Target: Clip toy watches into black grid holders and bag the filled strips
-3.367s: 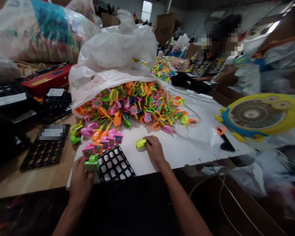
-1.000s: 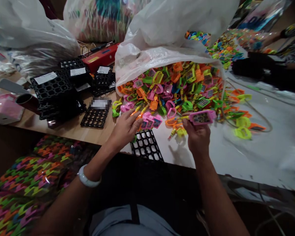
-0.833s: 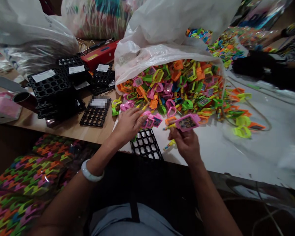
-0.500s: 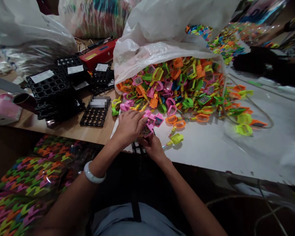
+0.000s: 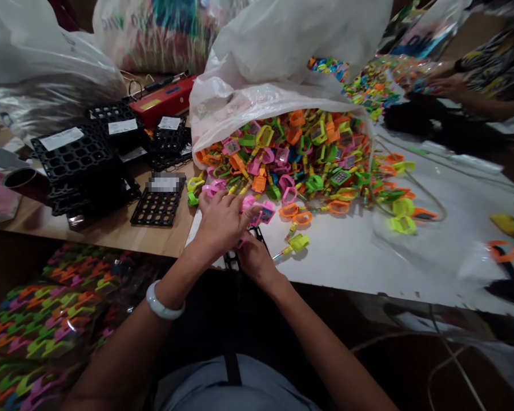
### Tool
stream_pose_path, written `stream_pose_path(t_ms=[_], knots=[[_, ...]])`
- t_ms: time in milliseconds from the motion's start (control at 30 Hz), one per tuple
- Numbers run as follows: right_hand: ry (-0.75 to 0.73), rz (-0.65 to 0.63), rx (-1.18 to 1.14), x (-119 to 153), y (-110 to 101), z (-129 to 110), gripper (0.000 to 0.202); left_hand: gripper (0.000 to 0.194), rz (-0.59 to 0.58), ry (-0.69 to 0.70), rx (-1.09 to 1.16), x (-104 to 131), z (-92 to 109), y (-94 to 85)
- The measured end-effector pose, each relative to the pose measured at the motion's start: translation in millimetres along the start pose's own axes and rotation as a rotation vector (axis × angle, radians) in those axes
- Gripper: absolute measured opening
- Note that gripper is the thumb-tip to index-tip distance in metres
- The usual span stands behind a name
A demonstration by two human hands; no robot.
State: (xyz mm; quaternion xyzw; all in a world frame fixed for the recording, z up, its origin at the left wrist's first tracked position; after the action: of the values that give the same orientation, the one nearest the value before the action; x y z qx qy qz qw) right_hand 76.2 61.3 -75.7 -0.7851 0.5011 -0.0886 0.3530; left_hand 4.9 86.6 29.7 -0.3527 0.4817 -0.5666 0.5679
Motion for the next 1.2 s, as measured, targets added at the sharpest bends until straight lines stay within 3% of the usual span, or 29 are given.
stream_pose_path(t_ms=[67, 133, 233, 300, 367, 467, 567, 633, 733, 867, 1067, 1200], knots=[[-0.010, 0.032, -0.066, 5.9, -9.8, -4.1, 0.023, 0.053, -0.030, 0.017, -0.035, -3.4, 3.6, 2.2], [0.051, 0.163, -0.080, 19.0, -35.0, -0.7, 0.019, 0.052, -0.070, 0.015, -0.051, -5.8, 3.9, 6.1], [0.352, 0.380, 0.123, 51.5, -80.5, 23.9, 0.023, 0.052, -0.100, 0.010, -0.062, -6.9, 3.2, 9.5], [0.598, 0.367, 0.300, 72.8, -98.9, 45.1, 0.033, 0.052, -0.110, 0.004, -0.066, -6.7, 2.8, 10.2], [0.752, 0.276, 0.377, 87.2, -108.4, 64.1, 0.036, 0.051, -0.115, -0.005, -0.067, -6.5, 2.5, 10.2], [0.819, 0.246, 0.271, 97.8, -122.7, 84.3, 0.035, 0.049, -0.117, -0.013, -0.060, -6.6, 2.1, 10.2], [0.766, 0.406, -0.024, 95.8, -137.1, 88.3, 0.045, 0.049, -0.114, -0.002, -0.058, -7.1, 2.6, 10.6], [0.663, 0.431, -0.282, 81.0, -128.1, 79.8, 0.046, 0.049, -0.110, 0.007, -0.054, -7.4, 3.1, 10.5], [0.521, 0.272, -0.567, 47.4, -86.0, 57.3, 0.037, 0.049, -0.111, -0.006, -0.051, -7.3, 2.0, 10.6], [0.434, 0.195, -0.549, 20.9, -44.3, 48.2, 0.029, 0.050, -0.113, -0.015, -0.056, -6.4, 1.2, 11.3], [0.256, 0.186, -0.257, 17.1, -42.3, 41.7, 0.019, 0.050, -0.113, -0.009, -0.035, -5.5, 1.3, 11.5], [0.303, 0.216, -0.295, 22.0, -43.4, 43.3, 0.019, 0.051, -0.109, -0.014, -0.030, -5.7, -0.1, 10.4]])
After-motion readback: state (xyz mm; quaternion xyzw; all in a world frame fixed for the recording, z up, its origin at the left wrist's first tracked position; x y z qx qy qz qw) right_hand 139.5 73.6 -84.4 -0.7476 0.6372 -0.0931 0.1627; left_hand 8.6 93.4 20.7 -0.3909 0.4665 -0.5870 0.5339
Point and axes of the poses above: each hand's wrist, its own x-axis away from the middle knuckle, its own y-axis out of the palm, z = x × y, the point moved 9 cm from there along -x, towards the middle knuckle, and after that the axes turned 2 degrees about -x, right-handed, at the moved point
